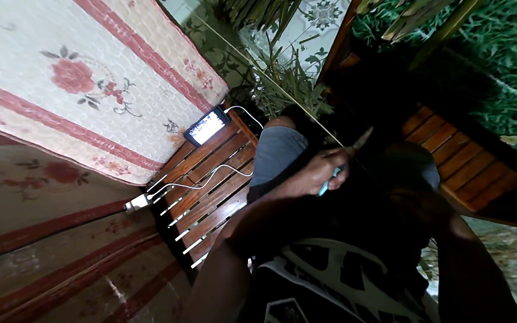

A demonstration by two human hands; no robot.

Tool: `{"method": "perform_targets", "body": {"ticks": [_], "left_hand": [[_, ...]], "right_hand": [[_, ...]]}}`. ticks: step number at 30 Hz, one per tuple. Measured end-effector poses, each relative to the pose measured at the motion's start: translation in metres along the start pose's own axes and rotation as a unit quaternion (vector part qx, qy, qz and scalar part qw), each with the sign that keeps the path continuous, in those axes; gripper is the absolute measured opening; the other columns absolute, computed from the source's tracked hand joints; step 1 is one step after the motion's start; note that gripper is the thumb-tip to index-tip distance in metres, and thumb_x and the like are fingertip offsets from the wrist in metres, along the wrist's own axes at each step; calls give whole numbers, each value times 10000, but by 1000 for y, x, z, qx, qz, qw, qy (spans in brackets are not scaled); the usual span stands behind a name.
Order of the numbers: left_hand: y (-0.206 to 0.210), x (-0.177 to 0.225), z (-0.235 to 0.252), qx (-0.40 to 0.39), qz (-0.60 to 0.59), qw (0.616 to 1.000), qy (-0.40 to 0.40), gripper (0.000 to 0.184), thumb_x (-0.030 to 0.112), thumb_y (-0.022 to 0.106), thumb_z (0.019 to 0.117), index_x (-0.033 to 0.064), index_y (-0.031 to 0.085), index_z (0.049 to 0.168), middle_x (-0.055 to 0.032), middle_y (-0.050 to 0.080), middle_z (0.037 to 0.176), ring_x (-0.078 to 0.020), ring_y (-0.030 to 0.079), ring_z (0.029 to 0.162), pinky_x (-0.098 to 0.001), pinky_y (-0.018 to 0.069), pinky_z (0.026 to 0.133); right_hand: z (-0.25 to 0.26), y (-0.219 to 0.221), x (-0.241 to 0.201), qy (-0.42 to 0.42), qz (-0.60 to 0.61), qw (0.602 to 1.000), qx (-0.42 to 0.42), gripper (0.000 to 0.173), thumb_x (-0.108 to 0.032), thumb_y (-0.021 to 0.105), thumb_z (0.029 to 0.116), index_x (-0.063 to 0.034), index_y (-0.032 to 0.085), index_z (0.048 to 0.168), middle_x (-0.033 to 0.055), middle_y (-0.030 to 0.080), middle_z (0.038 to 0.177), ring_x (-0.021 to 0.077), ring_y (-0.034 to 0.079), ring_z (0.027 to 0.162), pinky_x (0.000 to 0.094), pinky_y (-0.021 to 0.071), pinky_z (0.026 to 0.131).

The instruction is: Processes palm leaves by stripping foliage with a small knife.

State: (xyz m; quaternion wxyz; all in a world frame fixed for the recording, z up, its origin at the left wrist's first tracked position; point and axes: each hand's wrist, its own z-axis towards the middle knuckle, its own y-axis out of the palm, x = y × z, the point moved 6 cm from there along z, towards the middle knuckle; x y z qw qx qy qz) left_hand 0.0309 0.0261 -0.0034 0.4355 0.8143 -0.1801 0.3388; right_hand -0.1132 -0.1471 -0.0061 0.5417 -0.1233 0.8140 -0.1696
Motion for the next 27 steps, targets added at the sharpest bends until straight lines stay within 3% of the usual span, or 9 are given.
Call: {"method": "perform_targets", "body": {"ticks": [2,6,16,27], "left_hand": [[12,-12,-2,-24,43,999,-15,286,232,370,1125,48,581,1063,17,491,605,-52,450,433,-174,401,398],[10,-11,-1,-27,33,999,-9,296,233,370,1122,51,575,1010,15,487,598,-58,454,432,-180,405,396],[9,-7,0,-17,8,1000,-11,326,244,356,1123,40,605,1177,20,470,584,-56,439,423,-185,411,402],[14,-14,-2,-22,3,1000,-9,368,260,345,1127,27,609,1234,21,476,578,-55,432,415,-186,402,392]], "right_hand": [[3,5,-4,1,6,1000,3,280,-195,544,999,37,695,1042,-10,612,724,-4,513,540,188,476,512],[5,10,-3,-7,5,1000,2,266,-189,547,1000,32,692,1028,-26,601,709,-20,505,536,165,464,505],[2,12,-3,-26,20,999,3,269,-214,546,999,2,706,1013,-44,596,695,-24,493,516,159,452,485],[-1,13,1,-20,14,1000,-5,286,-224,523,998,-6,707,1017,-47,586,674,-10,488,509,181,447,483]]}}
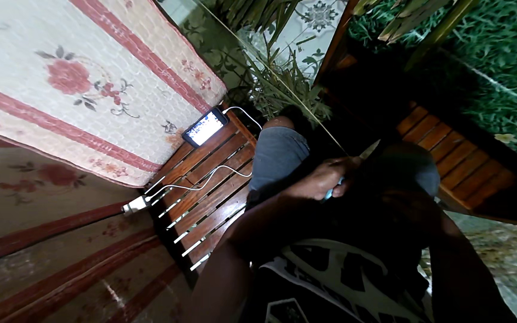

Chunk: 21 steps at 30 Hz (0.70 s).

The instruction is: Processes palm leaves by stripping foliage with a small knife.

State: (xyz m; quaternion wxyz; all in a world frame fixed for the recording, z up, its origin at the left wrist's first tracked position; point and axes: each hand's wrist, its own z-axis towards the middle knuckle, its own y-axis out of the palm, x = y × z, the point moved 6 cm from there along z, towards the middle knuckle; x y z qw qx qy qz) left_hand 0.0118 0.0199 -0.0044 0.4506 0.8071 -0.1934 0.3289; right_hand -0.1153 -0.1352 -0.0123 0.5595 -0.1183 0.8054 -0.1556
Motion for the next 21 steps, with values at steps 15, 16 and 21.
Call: {"method": "perform_targets", "body": {"ticks": [15,16,21], "left_hand": [[9,13,1,-34,55,998,12,280,193,366,1117,49,564,981,23,477,591,-51,431,429,-177,385,398],[8,17,0,-27,53,998,14,279,180,367,1112,50,568,969,24,483,587,-45,435,429,-172,385,399],[-18,35,2,41,-16,998,36,316,262,365,1128,47,597,1129,1,491,583,-59,450,414,-178,424,405]], "right_hand": [[9,-4,-30,12,-58,998,14,268,-209,542,1002,-1,699,1058,-6,604,698,23,513,530,220,478,512],[8,-5,-32,20,-59,998,12,252,-178,550,1003,13,697,1078,17,621,736,32,524,552,227,486,532],[7,-10,-15,28,-23,999,13,250,-207,567,977,-6,693,1054,-28,605,709,0,517,538,192,473,509]]}}
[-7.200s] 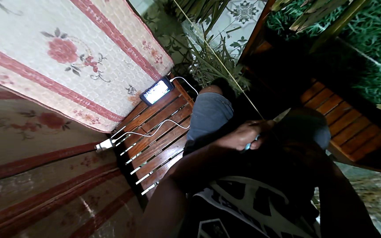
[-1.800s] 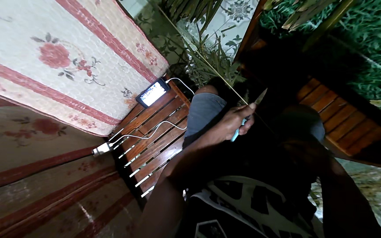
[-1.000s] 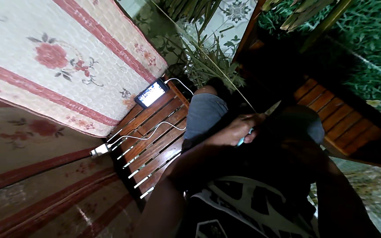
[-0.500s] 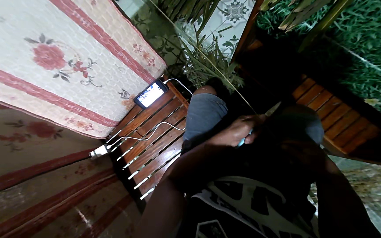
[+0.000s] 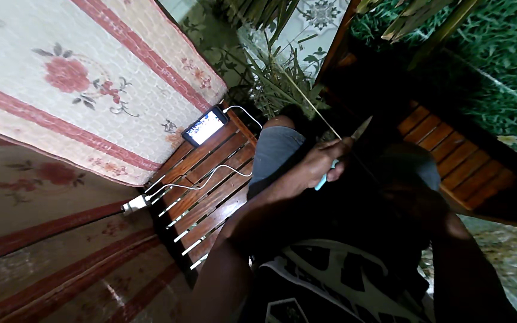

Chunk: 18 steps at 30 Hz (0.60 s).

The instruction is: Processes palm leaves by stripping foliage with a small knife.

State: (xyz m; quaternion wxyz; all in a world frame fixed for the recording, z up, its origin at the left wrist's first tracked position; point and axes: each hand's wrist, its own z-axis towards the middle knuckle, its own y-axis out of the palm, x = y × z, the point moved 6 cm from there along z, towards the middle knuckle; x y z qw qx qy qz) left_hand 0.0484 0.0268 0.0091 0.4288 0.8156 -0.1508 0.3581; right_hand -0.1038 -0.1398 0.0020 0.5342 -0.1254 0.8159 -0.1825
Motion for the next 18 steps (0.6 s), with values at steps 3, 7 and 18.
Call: {"method": "perform_targets", "body": {"ticks": [3,7,18], "left_hand": [[4,-9,1,-15,-1,1000,-7,294,239,353,1128,53,575,1078,6,479,586,-61,441,413,-181,417,395],[9,-17,2,-28,6,999,-16,298,227,345,1128,50,554,1010,8,467,577,-63,438,415,-182,408,396],[22,-24,-1,-49,29,998,-32,321,244,350,1128,36,593,1099,20,464,571,-60,436,419,-187,408,402]], "right_hand": [[0,2,1,-17,29,999,3,234,-186,573,969,7,693,1025,-55,584,673,-17,501,521,170,455,496],[1,3,3,-36,48,998,3,210,-177,573,971,-14,700,1004,-76,579,665,-33,488,507,149,443,481],[-1,5,-3,-20,49,998,15,223,-186,571,977,-9,706,996,-71,585,676,-37,487,513,144,439,482]]}}
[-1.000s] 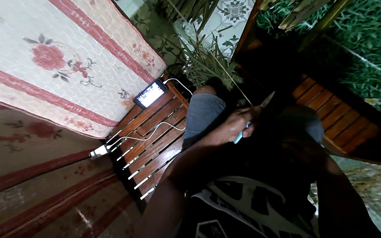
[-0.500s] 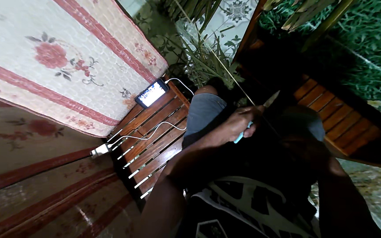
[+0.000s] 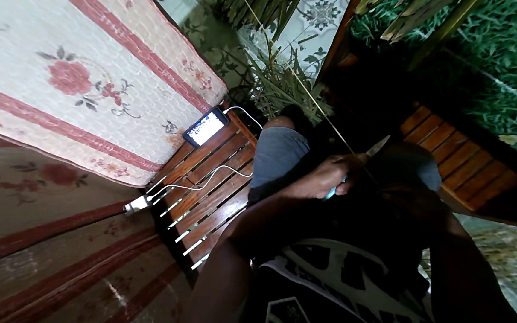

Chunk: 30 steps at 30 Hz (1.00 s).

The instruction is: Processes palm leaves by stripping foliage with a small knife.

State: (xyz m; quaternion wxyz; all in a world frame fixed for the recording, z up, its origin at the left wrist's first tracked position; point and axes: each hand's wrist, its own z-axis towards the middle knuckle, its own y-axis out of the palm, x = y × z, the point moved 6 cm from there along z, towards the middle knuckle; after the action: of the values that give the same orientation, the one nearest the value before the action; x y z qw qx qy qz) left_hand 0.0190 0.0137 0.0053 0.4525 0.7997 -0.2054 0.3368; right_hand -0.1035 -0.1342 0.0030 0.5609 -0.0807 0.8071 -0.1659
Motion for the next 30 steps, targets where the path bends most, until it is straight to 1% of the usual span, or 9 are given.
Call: {"method": "perform_targets", "body": {"ticks": [4,8,11,13,15,16,21,25,30], "left_hand": [[4,2,-3,-16,21,1000,-4,295,202,362,1122,49,557,963,20,469,576,-52,430,419,-176,390,394],[-22,20,0,45,-29,998,31,316,238,367,1124,35,609,1124,4,497,576,-54,454,417,-173,421,406],[-21,21,3,46,-36,998,39,339,270,355,1129,40,600,1164,-4,490,587,-66,450,409,-186,428,395],[-5,11,1,18,9,1000,23,280,212,360,1122,43,577,1072,11,485,598,-54,441,423,-179,405,393],[11,-1,-2,-22,71,997,11,282,213,396,1115,53,584,979,30,488,604,-43,429,438,-175,378,399],[13,-2,-2,-29,81,996,11,291,212,404,1111,51,591,958,32,491,601,-42,429,440,-175,375,403],[-22,21,-2,65,-25,997,35,312,255,380,1126,38,602,1160,1,487,599,-50,444,422,-165,411,402],[-6,7,0,35,22,999,24,259,210,382,1119,38,575,1090,7,491,616,-52,439,424,-176,406,391],[13,4,-4,-1,72,997,18,251,202,418,1106,37,595,1039,22,494,617,-44,433,444,-177,379,402]], "right_hand": [[2,-1,2,-1,-1,1000,-15,230,-190,556,975,-17,706,1002,-66,582,678,-26,486,514,153,442,488],[1,-3,11,-18,2,999,-35,278,-255,531,993,-43,710,1019,-89,559,643,-16,490,505,173,445,476],[0,0,-1,-6,-2,1000,-24,278,-236,512,1001,-44,711,1026,-87,563,661,-24,486,519,159,438,489],[0,3,-15,13,-52,999,7,289,-226,505,1016,-12,697,1048,-41,588,686,-8,502,534,181,463,514],[0,5,-24,36,-118,992,19,332,-217,499,1050,34,682,1164,86,648,781,102,548,591,316,513,598],[1,5,-24,34,-132,990,18,336,-223,497,1051,23,684,1183,90,658,795,107,562,591,324,527,596],[3,-1,-13,3,-72,997,-14,272,-190,530,1010,22,687,1076,7,605,716,36,527,563,235,496,551],[5,-2,-14,-3,-89,996,14,302,-260,540,1000,2,685,1036,2,600,697,36,526,542,242,491,522],[5,-1,-20,-4,-97,995,22,314,-230,535,1015,28,681,1118,51,648,783,52,568,587,256,529,565]]}}
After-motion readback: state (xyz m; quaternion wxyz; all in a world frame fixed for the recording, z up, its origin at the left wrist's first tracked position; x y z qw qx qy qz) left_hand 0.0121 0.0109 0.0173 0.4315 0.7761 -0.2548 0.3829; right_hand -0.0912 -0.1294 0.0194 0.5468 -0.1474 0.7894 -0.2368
